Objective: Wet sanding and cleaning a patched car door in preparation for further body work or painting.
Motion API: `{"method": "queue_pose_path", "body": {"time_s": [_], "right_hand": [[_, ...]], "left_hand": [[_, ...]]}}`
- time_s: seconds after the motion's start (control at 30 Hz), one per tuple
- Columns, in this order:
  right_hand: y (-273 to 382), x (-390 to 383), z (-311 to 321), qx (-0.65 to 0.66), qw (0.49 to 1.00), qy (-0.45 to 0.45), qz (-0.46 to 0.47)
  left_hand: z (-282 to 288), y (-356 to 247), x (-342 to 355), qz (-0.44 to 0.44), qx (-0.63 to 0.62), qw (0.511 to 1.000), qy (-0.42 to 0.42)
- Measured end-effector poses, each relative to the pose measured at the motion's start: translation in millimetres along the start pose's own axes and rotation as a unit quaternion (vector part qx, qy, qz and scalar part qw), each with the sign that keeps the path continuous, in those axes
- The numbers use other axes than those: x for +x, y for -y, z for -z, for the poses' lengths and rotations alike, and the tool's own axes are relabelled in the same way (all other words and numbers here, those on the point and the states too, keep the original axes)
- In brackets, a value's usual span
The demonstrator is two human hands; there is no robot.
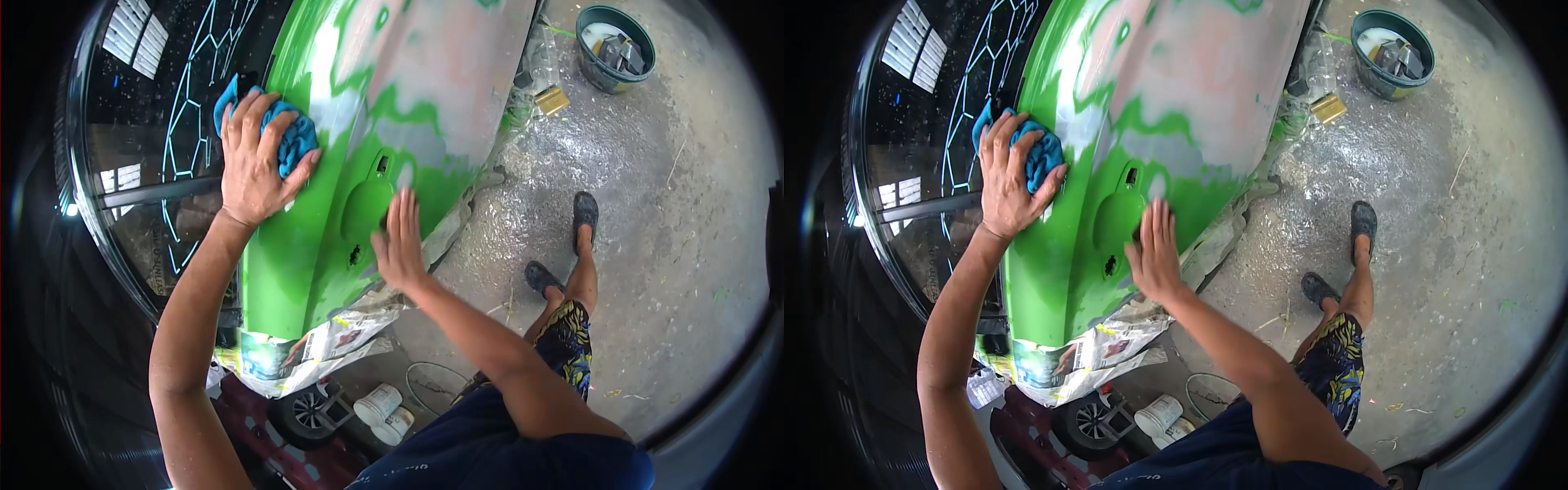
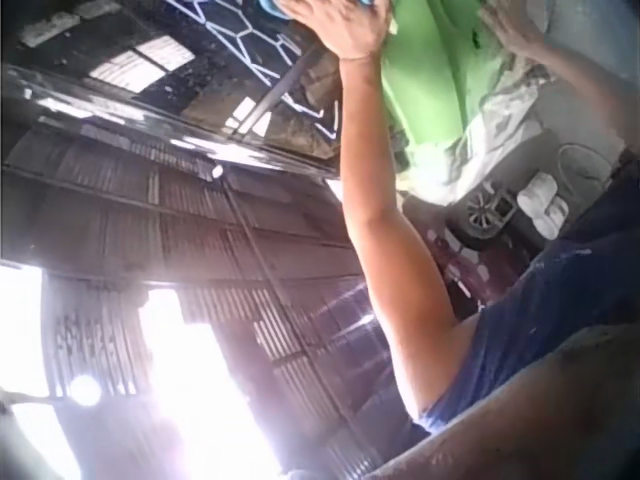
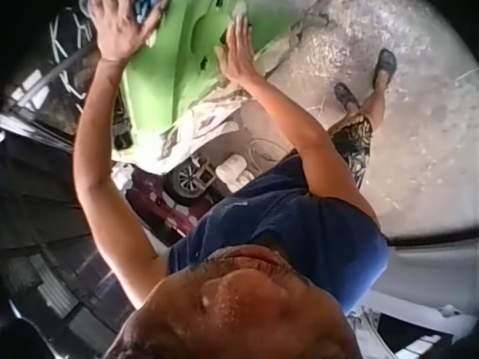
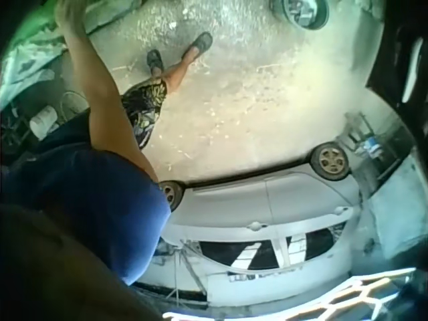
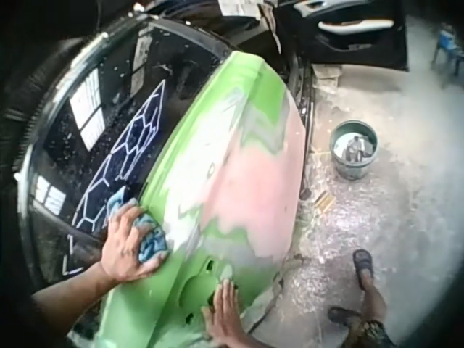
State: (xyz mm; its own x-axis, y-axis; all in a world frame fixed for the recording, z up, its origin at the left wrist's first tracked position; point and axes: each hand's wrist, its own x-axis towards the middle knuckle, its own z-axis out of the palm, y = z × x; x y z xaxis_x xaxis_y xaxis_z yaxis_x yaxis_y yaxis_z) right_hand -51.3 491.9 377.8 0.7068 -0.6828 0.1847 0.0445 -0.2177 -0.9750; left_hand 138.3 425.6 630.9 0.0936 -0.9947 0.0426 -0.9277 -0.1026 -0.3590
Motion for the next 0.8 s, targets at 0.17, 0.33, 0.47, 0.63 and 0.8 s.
{"method": "queue_pose_path", "body": {"time_s": [0.17,0.33,0.47,0.63,0.8], "right_hand": [[6.1,13.0,9.6,-0.047,0.999,-0.002,-0.008],[28.7,32.2,19.2,-0.031,0.999,0.014,-0.033],[21.7,6.6,12.2,-0.066,0.994,0.043,-0.073],[22.8,23.4,14.4,-0.058,0.996,0.006,-0.064],[37.8,42.5,19.7,-0.037,0.998,0.003,-0.059]], "left_hand": [[-2.3,-4.5,6.2,-0.011,-0.005,1.0,-0.013],[3.3,-2.8,-2.3,0.003,0.01,1.0,-0.003],[-5.5,-4.9,1.2,0.004,-0.007,1.0,-0.011],[-1.5,-5.4,4.5,-0.003,0.001,1.0,-0.02],[2.8,-4.9,1.0,0.008,0.007,1.0,-0.019]]}}
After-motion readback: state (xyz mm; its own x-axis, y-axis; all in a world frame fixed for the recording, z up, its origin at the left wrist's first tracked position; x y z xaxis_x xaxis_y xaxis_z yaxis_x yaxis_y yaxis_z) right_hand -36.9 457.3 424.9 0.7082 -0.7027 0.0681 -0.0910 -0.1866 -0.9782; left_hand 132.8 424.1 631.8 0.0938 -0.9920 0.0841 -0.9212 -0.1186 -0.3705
